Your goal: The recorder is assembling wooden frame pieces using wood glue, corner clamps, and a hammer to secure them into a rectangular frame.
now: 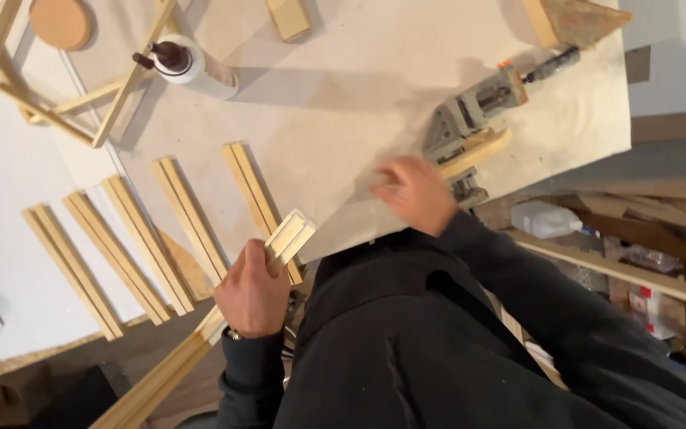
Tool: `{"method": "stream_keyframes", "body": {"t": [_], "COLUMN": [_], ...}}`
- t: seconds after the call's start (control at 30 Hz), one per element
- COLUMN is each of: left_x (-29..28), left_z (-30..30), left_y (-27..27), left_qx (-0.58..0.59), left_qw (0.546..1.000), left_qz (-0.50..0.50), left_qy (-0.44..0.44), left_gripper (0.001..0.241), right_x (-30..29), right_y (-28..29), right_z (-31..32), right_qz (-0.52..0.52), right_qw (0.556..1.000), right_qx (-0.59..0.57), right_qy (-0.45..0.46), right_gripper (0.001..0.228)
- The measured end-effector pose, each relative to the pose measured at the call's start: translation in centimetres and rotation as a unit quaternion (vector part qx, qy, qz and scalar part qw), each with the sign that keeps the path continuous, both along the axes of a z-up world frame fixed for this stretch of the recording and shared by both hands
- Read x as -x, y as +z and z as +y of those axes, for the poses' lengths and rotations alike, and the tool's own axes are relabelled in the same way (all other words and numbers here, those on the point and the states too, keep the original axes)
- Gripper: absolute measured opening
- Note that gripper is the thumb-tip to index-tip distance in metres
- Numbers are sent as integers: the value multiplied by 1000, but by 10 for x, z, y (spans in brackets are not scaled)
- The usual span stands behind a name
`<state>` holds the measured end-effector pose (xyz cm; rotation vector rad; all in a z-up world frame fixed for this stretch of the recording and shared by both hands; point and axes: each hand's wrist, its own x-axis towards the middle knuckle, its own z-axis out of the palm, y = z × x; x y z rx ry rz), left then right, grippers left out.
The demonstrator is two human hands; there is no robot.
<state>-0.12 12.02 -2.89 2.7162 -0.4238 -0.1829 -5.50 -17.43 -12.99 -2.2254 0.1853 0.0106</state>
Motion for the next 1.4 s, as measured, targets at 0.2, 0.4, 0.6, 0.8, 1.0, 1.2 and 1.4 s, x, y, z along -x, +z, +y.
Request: {"method": "stream_keyframes", "body": {"t": [0.2,0.4,0.6,0.8,1.0,1.2,1.4], "left_x": [-22,-20,-6,2,15,27,47], "left_z": [-26,-53,-71,-97,-126,-153,-168], "left_y": [-5,-5,-9,-1,5,14,7], "left_qx": [48,59,43,51,58,48,22], "left_qw": [994,989,989,987,987,990,995], "left_qz": [-32,-35,-20,-39,-37,-34,-11], "left_qy": [-91,-129,-139,-144,-146,-127,-95], "left_gripper": [16,14,15,16,15,15,19], "right_x": [70,48,55,59,54,42,-5], "right_y": [52,13,-16,-19,-15,-34,-21], "right_z": [-63,-85,-94,-125,-142,-259,-366], "right_qz": [-24,-5,-25,-37,-34,-78,-18], "right_qw": [967,959,956,962,972,957,934], "right_qx": [252,267,276,258,219,280,357], "right_qy": [28,96,100,82,74,-24,17], "right_gripper": [55,56,46,45,54,47,72]}}
